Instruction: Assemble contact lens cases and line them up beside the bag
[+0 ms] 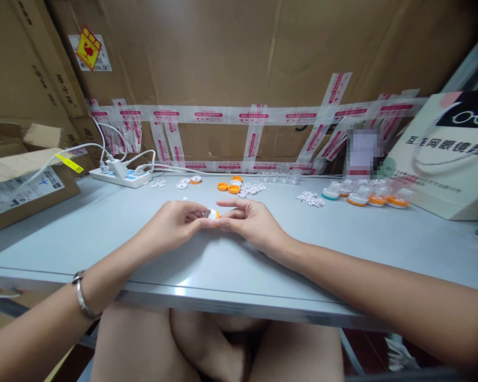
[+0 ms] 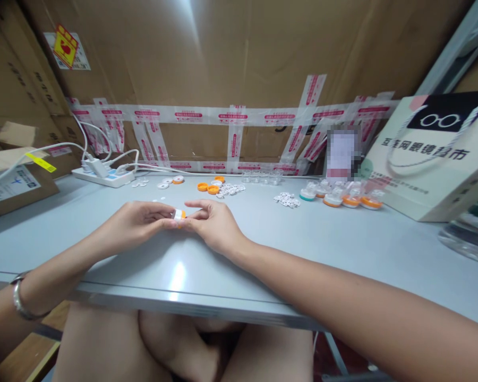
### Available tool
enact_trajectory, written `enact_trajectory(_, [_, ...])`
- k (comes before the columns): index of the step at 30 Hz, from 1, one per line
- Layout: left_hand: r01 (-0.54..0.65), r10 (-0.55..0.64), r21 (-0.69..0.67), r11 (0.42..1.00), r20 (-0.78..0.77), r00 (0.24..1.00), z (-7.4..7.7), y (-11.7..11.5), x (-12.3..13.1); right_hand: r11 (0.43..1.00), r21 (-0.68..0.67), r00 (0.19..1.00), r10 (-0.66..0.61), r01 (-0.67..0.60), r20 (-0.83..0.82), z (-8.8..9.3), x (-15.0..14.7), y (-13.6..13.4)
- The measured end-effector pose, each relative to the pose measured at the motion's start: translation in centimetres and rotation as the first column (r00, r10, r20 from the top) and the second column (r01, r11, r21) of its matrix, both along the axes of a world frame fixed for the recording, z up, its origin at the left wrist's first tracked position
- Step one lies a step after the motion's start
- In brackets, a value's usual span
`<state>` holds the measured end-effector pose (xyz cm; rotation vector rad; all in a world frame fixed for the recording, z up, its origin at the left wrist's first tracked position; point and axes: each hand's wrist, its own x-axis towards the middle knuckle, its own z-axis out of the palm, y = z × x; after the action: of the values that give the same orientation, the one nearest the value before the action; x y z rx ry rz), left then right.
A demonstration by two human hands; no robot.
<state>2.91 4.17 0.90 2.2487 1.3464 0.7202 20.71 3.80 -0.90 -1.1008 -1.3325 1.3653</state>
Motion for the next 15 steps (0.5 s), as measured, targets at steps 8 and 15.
enact_trajectory(8, [0.011,-0.027,-0.14,0.99,-0.116,0.993,2.0,1.1,0.9,0.998,-0.066,1.0,0.001,-0.001,0.009,-0.1,0.3,0.2])
enact_trajectory(15, [0.07,-0.078,-0.043,0.997,-0.259,0.963,4.1,2.3,2.1,0.996,-0.091,0.996,-0.017,0.009,-0.093,-0.2,1.0,1.0])
